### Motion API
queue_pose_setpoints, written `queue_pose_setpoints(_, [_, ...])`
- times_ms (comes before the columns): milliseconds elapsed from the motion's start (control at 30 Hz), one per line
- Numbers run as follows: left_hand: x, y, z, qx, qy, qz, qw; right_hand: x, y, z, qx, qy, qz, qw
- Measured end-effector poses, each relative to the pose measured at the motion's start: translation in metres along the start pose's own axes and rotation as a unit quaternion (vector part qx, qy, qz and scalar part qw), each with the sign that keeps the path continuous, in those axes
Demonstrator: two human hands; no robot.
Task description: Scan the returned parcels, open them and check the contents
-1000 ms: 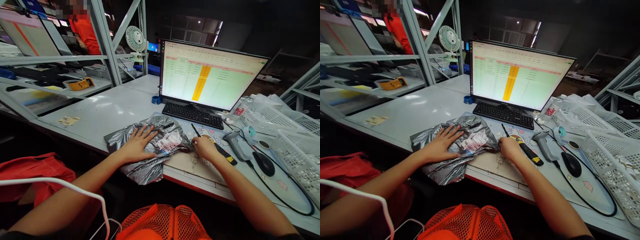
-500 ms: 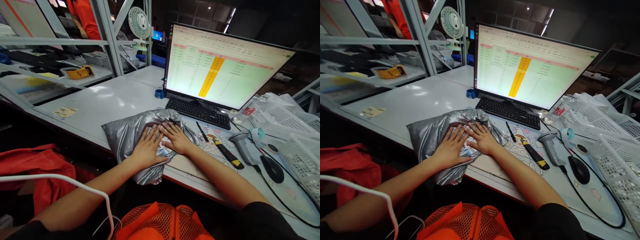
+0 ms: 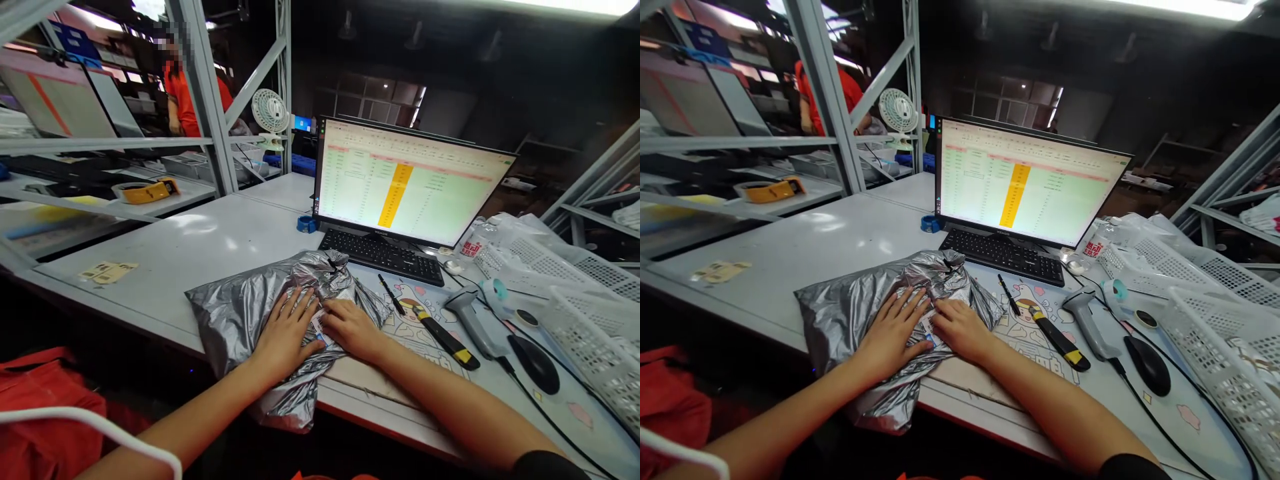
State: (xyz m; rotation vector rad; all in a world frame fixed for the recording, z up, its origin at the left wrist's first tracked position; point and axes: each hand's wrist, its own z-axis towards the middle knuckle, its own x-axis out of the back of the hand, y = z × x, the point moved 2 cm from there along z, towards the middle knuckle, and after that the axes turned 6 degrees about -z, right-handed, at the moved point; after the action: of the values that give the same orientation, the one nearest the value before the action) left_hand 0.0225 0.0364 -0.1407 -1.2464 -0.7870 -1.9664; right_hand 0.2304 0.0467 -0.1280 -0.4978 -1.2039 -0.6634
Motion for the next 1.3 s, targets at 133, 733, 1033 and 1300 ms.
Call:
queue_pose_setpoints(133, [-0.002,-0.006,-0.001,-0.025,-0.024,0.006,0.999,0.004,0.007,-0.015,-0.011,-0.103,0.056,0.993])
queue_pose_setpoints(733, [0.004,-0.001,-0.006,-0.006,-0.069,-0.028,0.997,0.026,-0.024,-0.047,-0.068,-0.167,0.047,0.982])
queue_pose_setpoints(1033, [0.006,0.002,-0.007,0.01,-0.081,-0.02,0.996,0.037,-0.022,-0.036,-0.138,-0.186,0.014,0.973])
queue_pose_setpoints(1300, [0.004,0.002,-0.008,-0.001,-0.072,-0.009,0.997,0.037,-0.026,-0.019,-0.155,-0.204,-0.018,0.967])
